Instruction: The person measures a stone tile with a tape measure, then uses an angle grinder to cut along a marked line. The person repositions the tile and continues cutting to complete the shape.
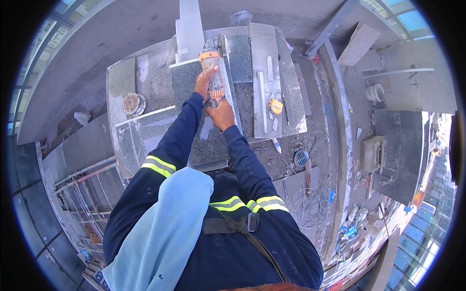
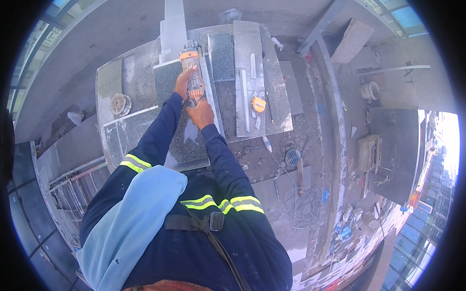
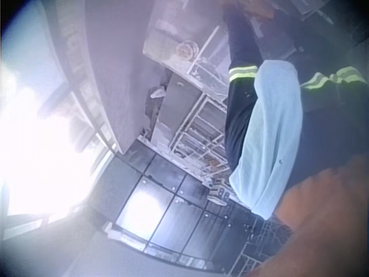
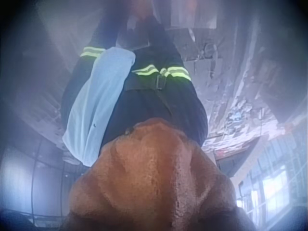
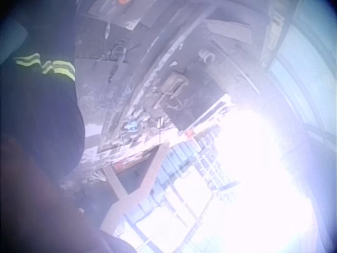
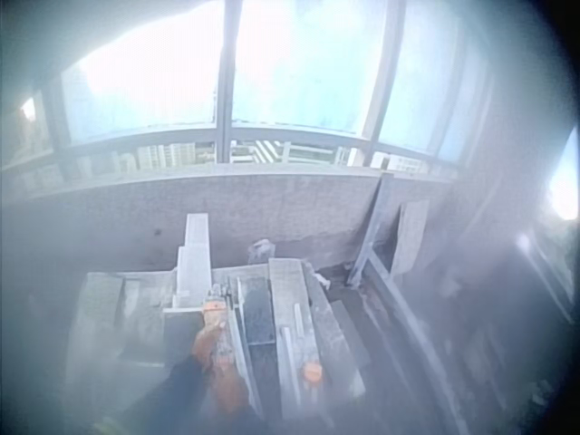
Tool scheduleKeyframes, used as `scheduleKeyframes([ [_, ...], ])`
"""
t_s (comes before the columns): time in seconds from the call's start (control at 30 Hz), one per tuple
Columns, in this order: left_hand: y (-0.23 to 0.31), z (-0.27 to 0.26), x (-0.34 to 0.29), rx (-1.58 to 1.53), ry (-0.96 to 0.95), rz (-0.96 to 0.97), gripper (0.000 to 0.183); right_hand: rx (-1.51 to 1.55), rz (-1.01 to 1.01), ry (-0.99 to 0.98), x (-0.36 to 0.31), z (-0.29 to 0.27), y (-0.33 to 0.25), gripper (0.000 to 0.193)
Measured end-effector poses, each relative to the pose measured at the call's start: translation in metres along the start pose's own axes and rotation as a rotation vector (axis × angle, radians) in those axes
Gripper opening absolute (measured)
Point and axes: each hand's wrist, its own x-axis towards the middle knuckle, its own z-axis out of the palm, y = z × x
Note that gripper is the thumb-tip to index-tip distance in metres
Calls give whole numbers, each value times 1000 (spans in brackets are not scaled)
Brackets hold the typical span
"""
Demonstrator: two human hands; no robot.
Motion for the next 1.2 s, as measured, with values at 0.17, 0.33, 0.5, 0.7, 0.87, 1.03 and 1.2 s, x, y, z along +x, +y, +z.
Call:
scheduleKeyframes([
  [0.17, 0, -1, 1, -2, 0, -8, 46, -13, -27, 17, 1, 1, 1, 52],
  [0.33, -1, -3, 5, 32, 18, -7, 44, 25, -55, -1, 4, 0, 0, 50],
  [0.5, -3, -4, 9, 24, 30, -10, 44, 96, -29, -76, 3, -7, -6, 49],
  [0.7, -3, -7, 13, 12, 20, -29, 45, 122, -11, -55, 0, -8, -12, 41],
  [0.87, -10, -11, 12, 10, 20, -26, 43, 120, 48, -92, -9, -12, -11, 56],
  [1.03, -11, -13, 12, 6, 14, -50, 40, 54, 52, -66, -12, -13, -14, 56],
  [1.2, -3, -8, 15, 2, 39, -73, 44, 54, 75, -110, -3, -14, -12, 54],
])
